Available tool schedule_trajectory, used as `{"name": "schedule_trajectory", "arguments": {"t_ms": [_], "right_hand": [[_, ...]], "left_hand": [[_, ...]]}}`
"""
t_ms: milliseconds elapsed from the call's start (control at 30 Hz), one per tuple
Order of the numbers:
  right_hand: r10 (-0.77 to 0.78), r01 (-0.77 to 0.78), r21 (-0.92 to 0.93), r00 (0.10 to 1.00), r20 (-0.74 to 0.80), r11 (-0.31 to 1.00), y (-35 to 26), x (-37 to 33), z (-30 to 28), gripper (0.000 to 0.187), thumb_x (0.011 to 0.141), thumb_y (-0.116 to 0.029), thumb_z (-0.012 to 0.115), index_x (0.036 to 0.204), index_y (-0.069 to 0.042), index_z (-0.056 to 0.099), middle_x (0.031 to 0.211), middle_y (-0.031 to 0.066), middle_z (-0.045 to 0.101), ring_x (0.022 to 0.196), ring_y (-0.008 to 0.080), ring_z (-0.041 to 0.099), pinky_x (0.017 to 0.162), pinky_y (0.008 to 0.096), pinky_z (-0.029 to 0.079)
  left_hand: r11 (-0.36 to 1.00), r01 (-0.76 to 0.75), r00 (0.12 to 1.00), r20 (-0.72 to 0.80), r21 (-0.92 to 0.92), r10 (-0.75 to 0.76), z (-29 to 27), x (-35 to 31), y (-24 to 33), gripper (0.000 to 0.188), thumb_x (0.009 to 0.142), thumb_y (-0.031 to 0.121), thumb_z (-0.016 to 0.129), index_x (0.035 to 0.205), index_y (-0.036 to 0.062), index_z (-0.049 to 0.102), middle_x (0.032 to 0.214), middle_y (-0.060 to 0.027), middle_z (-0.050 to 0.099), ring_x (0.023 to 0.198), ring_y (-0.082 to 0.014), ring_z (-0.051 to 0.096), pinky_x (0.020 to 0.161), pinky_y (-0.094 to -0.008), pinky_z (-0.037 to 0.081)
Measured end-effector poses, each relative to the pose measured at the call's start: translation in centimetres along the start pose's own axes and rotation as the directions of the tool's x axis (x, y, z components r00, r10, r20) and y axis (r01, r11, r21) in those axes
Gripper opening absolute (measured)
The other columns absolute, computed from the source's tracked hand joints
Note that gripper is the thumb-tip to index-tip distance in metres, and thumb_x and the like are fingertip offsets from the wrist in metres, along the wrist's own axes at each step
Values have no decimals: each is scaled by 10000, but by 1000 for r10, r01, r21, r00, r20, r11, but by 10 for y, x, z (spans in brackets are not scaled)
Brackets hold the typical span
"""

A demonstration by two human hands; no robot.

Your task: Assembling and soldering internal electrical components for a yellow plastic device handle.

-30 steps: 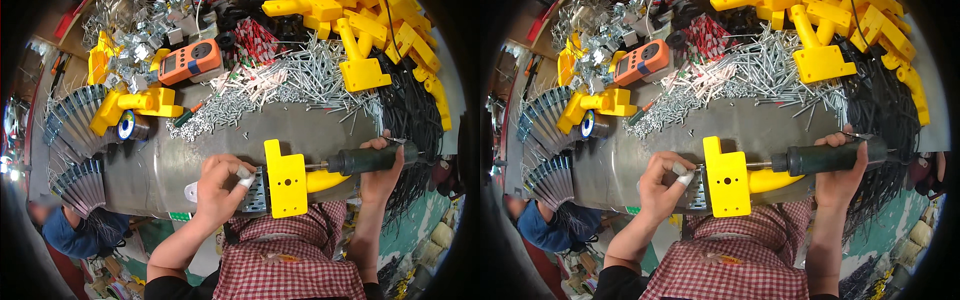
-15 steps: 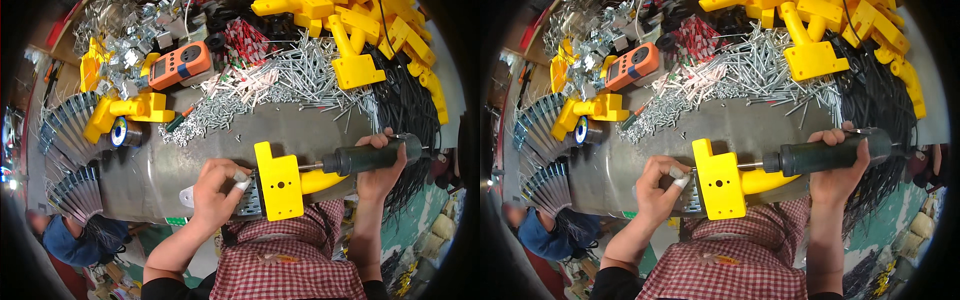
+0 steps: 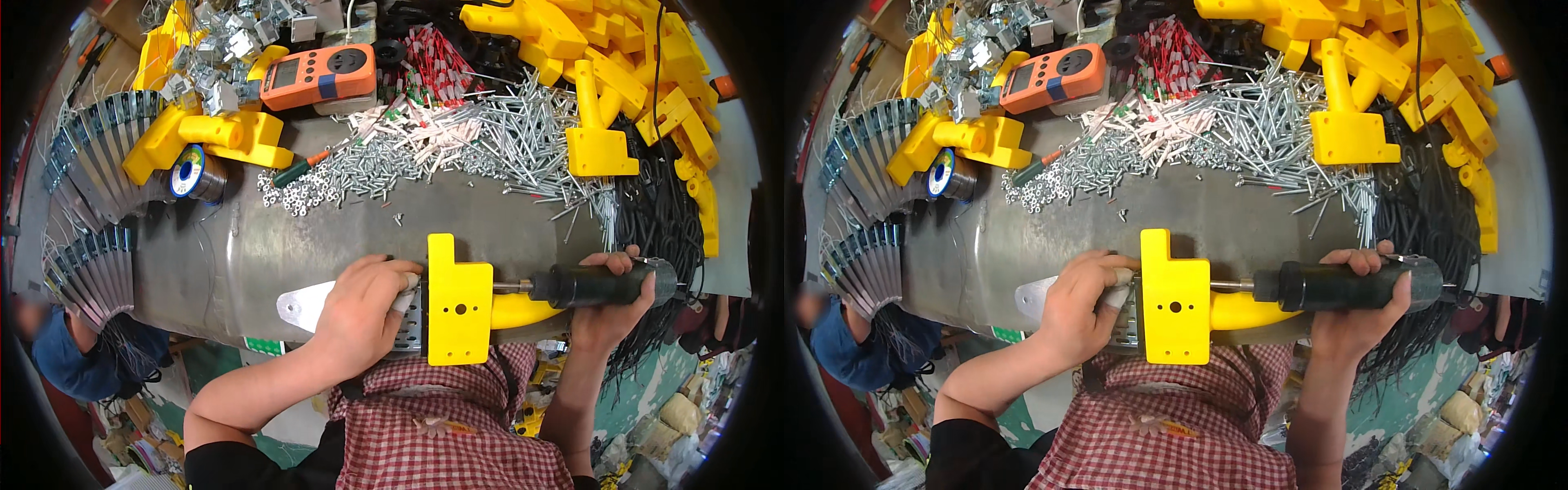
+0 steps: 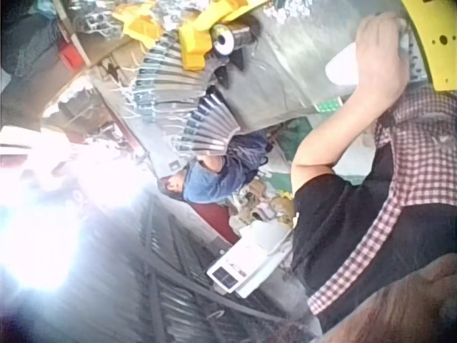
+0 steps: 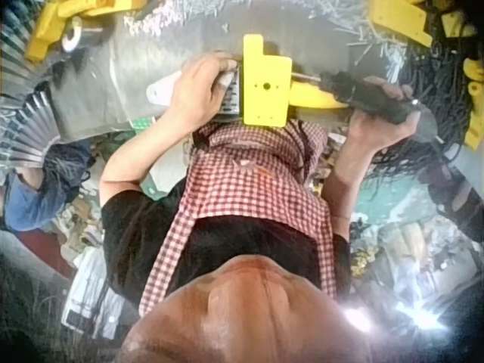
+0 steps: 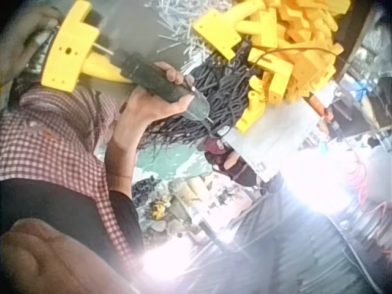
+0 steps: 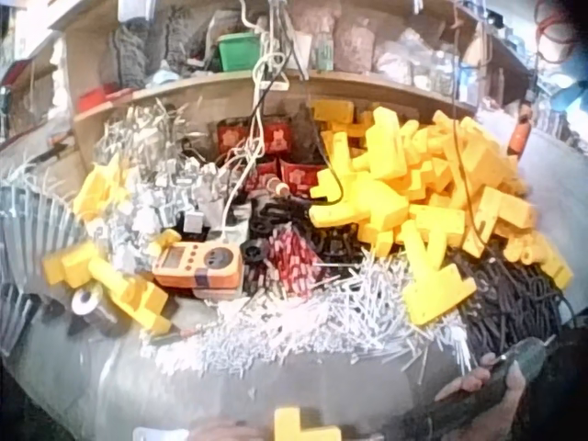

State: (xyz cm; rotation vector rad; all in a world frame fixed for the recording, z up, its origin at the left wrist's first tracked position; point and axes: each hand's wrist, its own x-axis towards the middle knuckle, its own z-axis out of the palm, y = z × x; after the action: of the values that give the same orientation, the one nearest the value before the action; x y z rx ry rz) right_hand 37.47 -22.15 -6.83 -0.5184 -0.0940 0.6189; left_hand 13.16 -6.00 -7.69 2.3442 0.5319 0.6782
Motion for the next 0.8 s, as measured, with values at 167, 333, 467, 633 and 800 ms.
{"name": "schedule_trajectory", "arguments": {"t_ms": [167,333,467,633,800], "right_hand": [[-3,3,-6,1000,-3,1000,0,1,1,367,881,-304,576,1136,-68,458,863,13,470,828,124,515,923,357,414],[19,-18,27,1000,-3,999,0,2,-2,362,878,-300,573,1137,-78,450,858,12,466,828,127,514,926,360,411],[-34,34,9,999,15,999,1,0,-1,357,883,-298,564,1136,-72,452,853,22,464,840,141,508,930,374,407],[-15,14,20,999,49,1000,-10,4,6,362,897,-290,548,1153,-50,457,850,36,471,847,161,503,932,395,403],[19,-23,34,994,110,999,-38,-12,-9,379,913,-293,518,1182,-35,451,859,43,490,826,176,495,911,396,394]], "left_hand": [[1000,7,1000,24,-17,-6,1,2,-1,257,729,-60,619,958,13,528,1029,-140,641,935,-362,597,856,-445,465],[1000,-7,1000,9,-25,8,3,1,-1,272,695,-70,617,940,4,523,1025,-147,639,923,-369,590,839,-447,463],[1000,14,1000,-10,-24,-14,6,3,4,275,679,-79,606,929,-5,519,992,-152,635,906,-371,581,818,-447,458],[982,183,983,36,-42,-182,9,4,4,275,762,-9,615,1010,2,495,1048,-159,602,924,-354,578,823,-434,451],[986,162,981,117,-25,-158,0,4,4,625,768,223,716,1252,-19,403,1101,-187,558,1000,-351,553,873,-436,432]]}}
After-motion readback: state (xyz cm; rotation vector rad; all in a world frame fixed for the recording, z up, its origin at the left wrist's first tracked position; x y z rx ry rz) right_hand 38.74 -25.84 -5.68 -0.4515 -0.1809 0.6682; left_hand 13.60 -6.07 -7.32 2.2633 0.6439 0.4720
